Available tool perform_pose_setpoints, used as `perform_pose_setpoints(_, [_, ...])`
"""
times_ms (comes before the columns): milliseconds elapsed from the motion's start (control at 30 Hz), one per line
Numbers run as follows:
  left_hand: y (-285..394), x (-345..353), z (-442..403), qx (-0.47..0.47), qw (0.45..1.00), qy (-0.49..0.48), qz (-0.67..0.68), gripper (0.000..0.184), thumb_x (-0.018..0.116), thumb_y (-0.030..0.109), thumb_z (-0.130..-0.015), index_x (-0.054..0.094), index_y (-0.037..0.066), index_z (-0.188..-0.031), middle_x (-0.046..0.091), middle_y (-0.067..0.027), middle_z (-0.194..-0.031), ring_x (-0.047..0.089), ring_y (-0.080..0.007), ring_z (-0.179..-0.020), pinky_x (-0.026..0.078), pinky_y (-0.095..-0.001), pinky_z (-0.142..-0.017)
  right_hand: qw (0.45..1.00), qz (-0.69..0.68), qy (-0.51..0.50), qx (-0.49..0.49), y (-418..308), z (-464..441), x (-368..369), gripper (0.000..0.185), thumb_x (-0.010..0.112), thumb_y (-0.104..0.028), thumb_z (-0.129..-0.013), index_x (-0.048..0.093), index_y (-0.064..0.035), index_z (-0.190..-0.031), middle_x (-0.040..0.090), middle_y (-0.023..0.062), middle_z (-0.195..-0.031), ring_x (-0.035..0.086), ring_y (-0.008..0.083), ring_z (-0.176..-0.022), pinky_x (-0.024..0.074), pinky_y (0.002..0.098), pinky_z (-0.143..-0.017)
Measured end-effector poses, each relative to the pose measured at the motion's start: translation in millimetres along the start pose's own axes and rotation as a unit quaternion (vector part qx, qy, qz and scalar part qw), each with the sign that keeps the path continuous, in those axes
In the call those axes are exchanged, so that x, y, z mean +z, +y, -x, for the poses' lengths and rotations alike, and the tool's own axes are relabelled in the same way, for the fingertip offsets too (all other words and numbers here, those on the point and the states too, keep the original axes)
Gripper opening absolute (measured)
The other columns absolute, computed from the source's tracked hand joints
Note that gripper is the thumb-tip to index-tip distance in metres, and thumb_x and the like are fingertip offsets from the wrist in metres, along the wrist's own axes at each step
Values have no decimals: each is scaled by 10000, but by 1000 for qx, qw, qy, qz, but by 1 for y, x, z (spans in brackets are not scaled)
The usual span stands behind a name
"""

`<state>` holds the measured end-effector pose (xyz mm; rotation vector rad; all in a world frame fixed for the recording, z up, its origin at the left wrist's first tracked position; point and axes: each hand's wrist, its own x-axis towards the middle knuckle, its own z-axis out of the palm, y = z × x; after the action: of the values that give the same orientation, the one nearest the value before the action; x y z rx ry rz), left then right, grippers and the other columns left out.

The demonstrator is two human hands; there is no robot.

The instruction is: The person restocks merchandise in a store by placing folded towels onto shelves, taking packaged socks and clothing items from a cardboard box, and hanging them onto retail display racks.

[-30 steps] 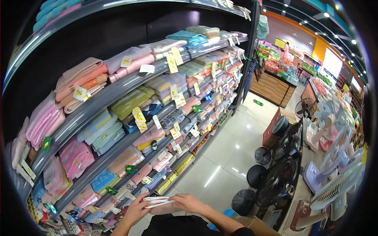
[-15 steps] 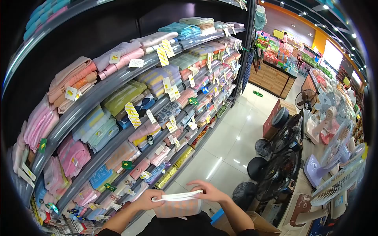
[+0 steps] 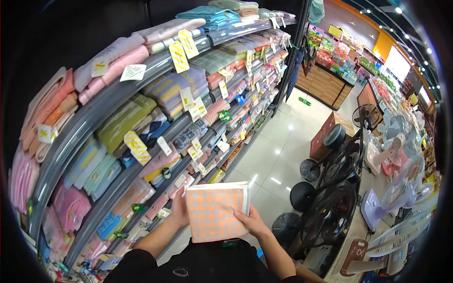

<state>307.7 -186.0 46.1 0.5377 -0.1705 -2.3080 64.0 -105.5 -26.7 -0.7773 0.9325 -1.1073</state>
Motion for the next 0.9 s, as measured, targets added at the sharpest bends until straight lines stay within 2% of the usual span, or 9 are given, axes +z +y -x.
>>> perform_pose_setpoints(33, [-1,-54,-27,-45,988,-138,47,679,379,544,-972,381,54,-1442,440,-152,-1453,446,-309,-1315,348,-496,-1099,1000,-4,19,17,-8,-16,-7,487,655,-132,-915,459,-25,-1348,589,91,-1234,578,167,-1089,494,344,-922])
perform_pose_setpoints(67, [-3,-62,-41,-44,987,-145,48,679,379,544,-972,381,54,-1442,440,-152,-1453,446,-309,-1315,348,-496,-1099,999,-8,38,34,-18,-31,-13,506,644,-134,-922,438,-34,-1374,582,94,-1245,578,168,-1090,491,340,-927])
perform_pose_setpoints(133, [5,-59,-80,-26,999,9,-31,652,425,520,-971,393,52,-1424,458,-149,-1434,470,-294,-1296,364,-491,-1091,998,45,41,11,-39,-63,-27,565,632,-132,-928,383,-52,-1429,570,101,-1264,576,168,-1099,485,332,-933])
perform_pose_setpoints(300, [46,-54,-144,-39,990,23,-133,480,608,164,-936,432,58,-1370,549,-131,-1320,562,-275,-1202,463,-445,-1023,997,76,27,12,-78,-149,-60,574,631,-129,-927,381,-50,-1438,578,78,-1257,576,162,-1094,483,321,-928])
perform_pose_setpoints(400, [70,-47,-188,-12,992,48,-119,465,593,176,-944,430,64,-1366,547,-135,-1318,560,-275,-1206,466,-456,-1020,993,113,25,11,-103,-206,-73,572,625,-136,-928,382,-59,-1441,580,76,-1252,578,159,-1093,485,322,-924])
perform_pose_setpoints(533, [108,-27,-231,73,992,33,-93,451,578,188,-953,436,47,-1357,552,-140,-1316,565,-273,-1200,462,-446,-1028,999,-1,-1,39,-130,-267,-86,553,632,-146,-901,401,-80,-1400,605,101,-1175,607,195,-1082,503,358,-925])
perform_pose_setpoints(567, [117,-26,-241,78,992,34,-97,451,578,188,-953,436,47,-1357,552,-140,-1316,565,-273,-1200,462,-446,-1028,1000,-16,-2,24,-132,-283,-87,560,637,-148,-897,401,-94,-1401,624,93,-1099,643,190,-976,546,345,-795])
perform_pose_setpoints(700, [142,-68,-292,97,987,116,-49,438,597,210,-945,474,28,-1325,575,-142,-1293,563,-277,-1204,463,-428,-1021,997,70,-27,18,-137,-344,-107,557,633,-136,-905,397,-126,-1410,640,61,-1009,644,139,-776,509,289,-559])
perform_pose_setpoints(900, [179,-28,-324,185,964,161,-107,415,600,161,-936,482,13,-1305,585,-140,-1273,563,-260,-1204,454,-405,-1025,997,23,-72,-17,-142,-443,-115,524,603,-72,-918,402,-101,-1401,597,98,-1147,632,169,-872,539,320,-618])
